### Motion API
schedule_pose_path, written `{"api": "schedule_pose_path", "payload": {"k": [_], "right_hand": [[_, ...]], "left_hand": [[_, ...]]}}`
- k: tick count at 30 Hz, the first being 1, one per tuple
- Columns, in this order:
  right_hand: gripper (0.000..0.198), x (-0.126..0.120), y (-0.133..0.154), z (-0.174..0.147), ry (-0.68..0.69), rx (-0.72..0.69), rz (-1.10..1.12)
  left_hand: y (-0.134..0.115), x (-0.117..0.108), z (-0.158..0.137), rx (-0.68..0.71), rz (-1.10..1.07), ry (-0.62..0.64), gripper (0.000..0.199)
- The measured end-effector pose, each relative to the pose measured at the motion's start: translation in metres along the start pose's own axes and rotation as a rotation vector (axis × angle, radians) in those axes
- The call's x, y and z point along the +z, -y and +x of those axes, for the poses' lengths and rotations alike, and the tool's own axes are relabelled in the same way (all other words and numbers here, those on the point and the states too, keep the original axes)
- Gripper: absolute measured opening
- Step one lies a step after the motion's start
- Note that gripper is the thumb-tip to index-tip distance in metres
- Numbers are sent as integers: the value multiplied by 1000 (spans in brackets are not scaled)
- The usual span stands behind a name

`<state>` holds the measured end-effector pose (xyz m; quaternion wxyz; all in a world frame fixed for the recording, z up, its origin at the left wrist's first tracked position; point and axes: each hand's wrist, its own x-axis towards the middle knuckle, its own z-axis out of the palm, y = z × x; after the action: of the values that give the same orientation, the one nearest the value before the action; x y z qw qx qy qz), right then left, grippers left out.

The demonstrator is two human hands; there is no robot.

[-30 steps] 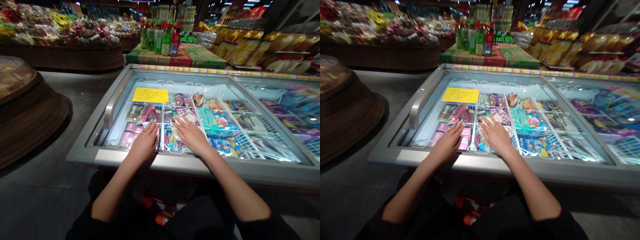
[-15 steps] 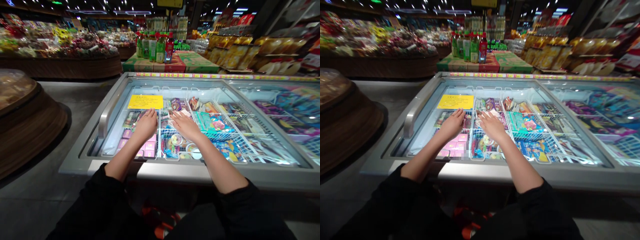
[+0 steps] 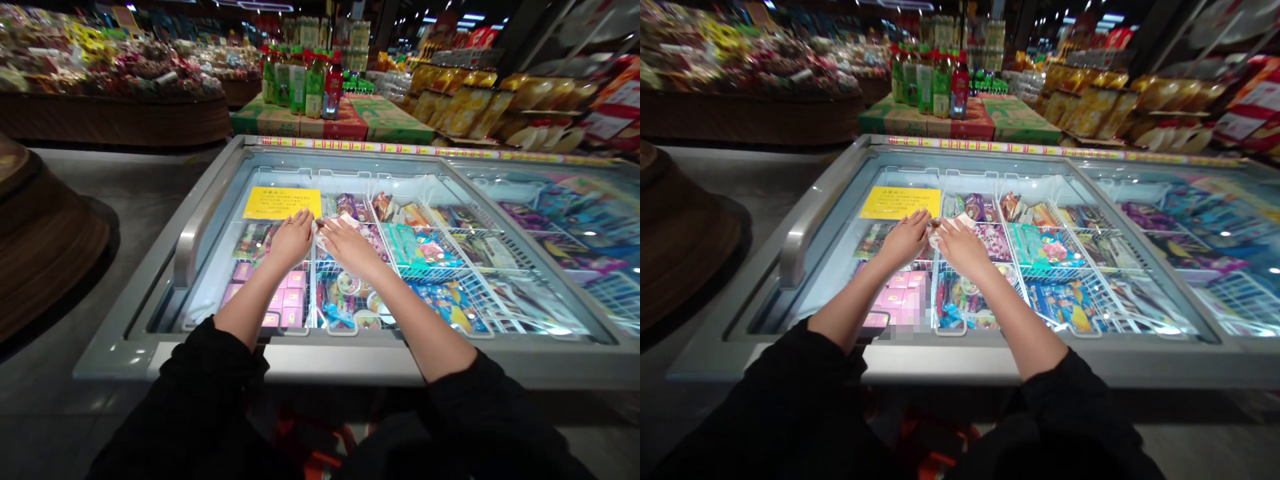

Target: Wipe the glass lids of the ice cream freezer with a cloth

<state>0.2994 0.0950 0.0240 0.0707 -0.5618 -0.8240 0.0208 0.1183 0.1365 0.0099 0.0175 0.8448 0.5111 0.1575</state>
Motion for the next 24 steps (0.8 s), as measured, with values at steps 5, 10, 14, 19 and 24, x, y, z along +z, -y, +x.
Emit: {"api": "schedule_pose_path", "payload": {"k": [5,10,14,19,24], "right_hand": [[61,-6,-15,-3,-15,130,-9],[58,-4,-3,-33,-28,147,-69],[58,-1,12,-18,-19,90,-70],[58,-4,1,31,1,98,-10],[60,-6,-13,38,-6,182,-22]], "left_hand": [[-4,-7,-4,-18,8,36,53],[-10,-7,-5,-40,8,18,54],[-12,-8,-5,-40,35,30,55],[-11,-11,-6,-31,85,48,54],[-9,-10,-5,-40,109,61,54]]}}
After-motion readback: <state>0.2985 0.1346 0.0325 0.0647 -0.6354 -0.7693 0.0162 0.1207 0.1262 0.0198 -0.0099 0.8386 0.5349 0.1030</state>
